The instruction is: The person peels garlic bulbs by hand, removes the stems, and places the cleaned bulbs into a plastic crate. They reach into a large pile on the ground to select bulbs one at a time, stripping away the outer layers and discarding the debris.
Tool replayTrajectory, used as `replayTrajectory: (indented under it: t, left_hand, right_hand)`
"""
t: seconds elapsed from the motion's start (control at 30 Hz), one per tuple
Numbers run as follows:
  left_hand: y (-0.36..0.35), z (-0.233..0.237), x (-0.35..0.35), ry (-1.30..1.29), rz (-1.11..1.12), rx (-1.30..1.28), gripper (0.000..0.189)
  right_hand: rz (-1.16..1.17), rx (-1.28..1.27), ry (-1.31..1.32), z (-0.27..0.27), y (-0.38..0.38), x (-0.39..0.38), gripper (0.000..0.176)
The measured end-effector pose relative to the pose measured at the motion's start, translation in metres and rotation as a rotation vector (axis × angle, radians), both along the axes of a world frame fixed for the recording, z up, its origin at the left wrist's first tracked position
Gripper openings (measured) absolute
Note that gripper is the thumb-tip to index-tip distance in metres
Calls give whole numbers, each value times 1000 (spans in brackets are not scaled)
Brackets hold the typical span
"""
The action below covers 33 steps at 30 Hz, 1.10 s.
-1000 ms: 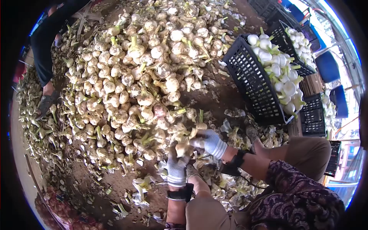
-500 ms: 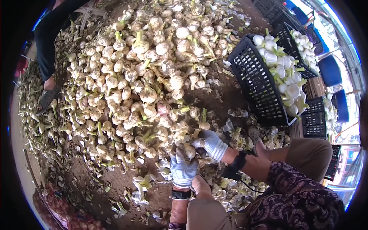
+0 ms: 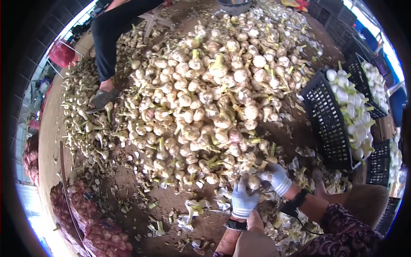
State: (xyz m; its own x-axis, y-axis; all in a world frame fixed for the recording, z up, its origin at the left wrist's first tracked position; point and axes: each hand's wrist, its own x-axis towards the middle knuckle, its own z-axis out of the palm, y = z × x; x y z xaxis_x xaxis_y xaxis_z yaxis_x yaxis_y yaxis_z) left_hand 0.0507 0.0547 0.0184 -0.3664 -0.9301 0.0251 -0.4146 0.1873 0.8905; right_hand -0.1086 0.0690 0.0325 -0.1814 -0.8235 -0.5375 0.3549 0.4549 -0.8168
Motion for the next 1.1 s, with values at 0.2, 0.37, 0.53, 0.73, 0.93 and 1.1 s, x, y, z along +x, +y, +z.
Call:
replayTrajectory:
  t: [0.2, 0.37, 0.53, 0.73, 0.93, 1.1]
  left_hand:
    - [1, 6, 9, 996, 307, 976, 53]
    - [-3, -6, 8, 1094, 365, 1006, 47]
    - [-1, 1, 5, 449, 150, 453, 65]
    - [2, -3, 10, 884, 385, 861, 48]
    - [3, -11, 20, 1064, 519, 1090, 69]
    - [1, -2, 30, 1210, 131, 1199, 71]
  right_hand:
    - [269, -284, 200, 22, -6, -5, 46]
    - [212, -50, 128, 18, -15, 3, 35]
    - [-11, 300, -214, 19, -16, 1, 22]
    - [51, 157, -133, 8, -9, 11, 22]
    - [131, -31, -231, 3, -5, 12, 21]
    - [375, -149, 390, 1, -18, 4, 20]
